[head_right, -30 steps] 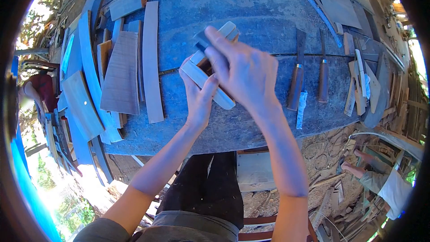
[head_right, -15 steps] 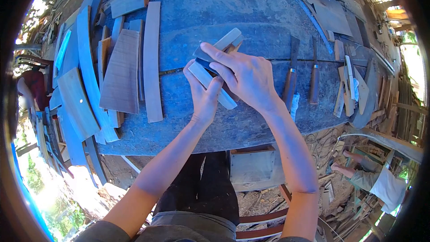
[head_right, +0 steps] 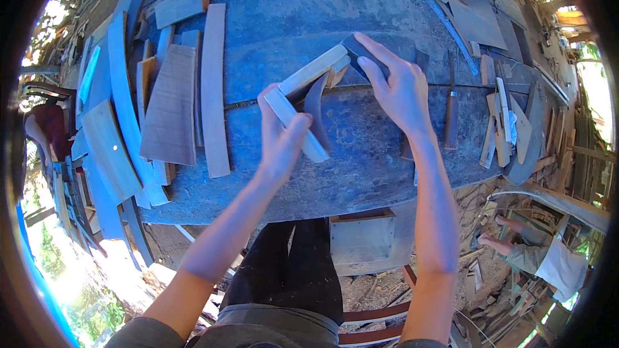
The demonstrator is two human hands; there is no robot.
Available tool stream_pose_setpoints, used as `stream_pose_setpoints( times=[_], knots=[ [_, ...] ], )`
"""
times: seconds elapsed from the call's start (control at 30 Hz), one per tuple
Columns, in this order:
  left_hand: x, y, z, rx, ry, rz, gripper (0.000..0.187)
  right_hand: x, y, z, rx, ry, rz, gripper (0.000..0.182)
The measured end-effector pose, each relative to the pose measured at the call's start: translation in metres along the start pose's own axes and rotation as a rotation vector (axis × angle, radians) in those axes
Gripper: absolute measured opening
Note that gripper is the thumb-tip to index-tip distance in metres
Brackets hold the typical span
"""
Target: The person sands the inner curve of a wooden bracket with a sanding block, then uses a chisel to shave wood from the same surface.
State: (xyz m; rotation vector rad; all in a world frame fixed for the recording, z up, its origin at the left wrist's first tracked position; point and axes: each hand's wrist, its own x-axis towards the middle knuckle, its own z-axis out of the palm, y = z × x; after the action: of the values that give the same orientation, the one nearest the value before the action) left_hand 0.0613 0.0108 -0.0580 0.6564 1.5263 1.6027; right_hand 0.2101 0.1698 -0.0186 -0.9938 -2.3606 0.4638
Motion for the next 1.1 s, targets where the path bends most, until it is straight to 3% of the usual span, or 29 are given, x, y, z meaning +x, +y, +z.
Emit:
stream_pose_setpoints(
  times=[0.07, 0.1, 0.13, 0.17, 0.2, 0.23, 0.27, 0.3, 0.37, 0.43, 0.5, 0.57, 0.6, 0.67, 0.7, 0.73, 0.77, 0.87, 1.0, 1.07, 1.1],
  knots=[
    [0.009, 0.020, -0.024, 0.117, -0.241, -0.096, 0.073, -0.020, 0.012, -0.003, 0.236, 0.148, 0.106, 0.038],
    [0.026, 0.035, -0.037, 0.226, -0.384, -0.136, 0.076, -0.029, 0.009, -0.007, 0.487, 0.170, 0.341, 0.041],
    [0.040, 0.053, -0.047, 0.476, -0.525, -0.118, 0.076, -0.036, -0.001, -0.010, 0.490, 0.168, 0.352, 0.041],
    [0.054, 0.070, -0.052, 0.730, -0.664, -0.094, 0.076, -0.041, -0.015, -0.012, 0.556, 0.131, 0.509, 0.041],
    [0.068, 0.087, -0.051, 0.737, -0.665, -0.103, 0.076, -0.046, -0.022, -0.013, 0.624, 0.091, 0.665, 0.041],
    [0.080, 0.102, -0.050, 0.874, -0.838, -0.029, 0.069, -0.057, -0.016, -0.002, 0.571, 0.074, 0.438, 0.041],
    [0.087, 0.110, -0.050, 1.008, -1.010, 0.050, 0.062, -0.065, -0.021, 0.003, 0.581, 0.073, 0.441, 0.041],
    [0.091, 0.109, -0.051, 1.017, -1.008, 0.046, 0.062, -0.071, -0.033, 0.009, 0.682, 0.042, 0.445, 0.042],
    [0.094, 0.102, -0.052, 1.140, -0.976, 0.412, 0.050, -0.079, -0.052, 0.017, 0.786, 0.015, 0.445, 0.043],
    [0.085, 0.096, -0.062, 1.162, -0.860, 0.427, 0.048, -0.083, -0.063, 0.021, 0.803, 0.034, 0.334, 0.045],
    [0.076, 0.088, -0.079, 1.172, -0.747, 0.433, 0.045, -0.085, -0.069, 0.023, 0.797, 0.044, 0.394, 0.044],
    [0.069, 0.079, -0.096, 1.407, -0.448, 0.909, 0.051, -0.083, -0.078, 0.023, 0.791, 0.039, 0.443, 0.043],
    [0.060, 0.074, -0.099, 1.409, -0.443, 0.903, 0.051, -0.081, -0.085, 0.023, 0.736, 0.067, 0.429, 0.043],
    [0.030, 0.063, -0.103, 0.905, 0.002, 0.725, 0.058, -0.082, -0.096, 0.029, 0.687, 0.089, 0.419, 0.044],
    [0.008, 0.049, -0.097, 0.908, 0.007, 0.724, 0.058, -0.081, -0.101, 0.032, 0.586, 0.113, 0.266, 0.044],
    [-0.017, 0.030, -0.082, 0.503, 0.200, 0.449, 0.062, -0.080, -0.106, 0.035, 0.483, 0.137, 0.112, 0.045],
    [-0.032, 0.018, -0.068, 0.091, 0.380, 0.165, 0.066, -0.082, -0.112, 0.041, 0.446, 0.102, 0.086, 0.047],
    [-0.002, 0.007, -0.044, -0.204, 0.559, 0.054, 0.058, -0.084, -0.121, 0.040, 0.192, -0.041, 0.027, 0.049],
    [0.053, 0.002, -0.055, -0.367, 0.363, 0.053, 0.038, -0.086, -0.127, 0.043, 0.103, -0.019, 0.010, 0.049],
    [0.065, -0.006, -0.051, -0.220, 0.261, 0.172, 0.031, -0.087, -0.128, 0.045, 0.026, -0.013, 0.014, 0.047],
    [0.069, -0.005, -0.047, -0.176, 0.314, 0.312, 0.036, -0.083, -0.125, 0.047, 0.028, -0.019, 0.012, 0.047]
  ],
)
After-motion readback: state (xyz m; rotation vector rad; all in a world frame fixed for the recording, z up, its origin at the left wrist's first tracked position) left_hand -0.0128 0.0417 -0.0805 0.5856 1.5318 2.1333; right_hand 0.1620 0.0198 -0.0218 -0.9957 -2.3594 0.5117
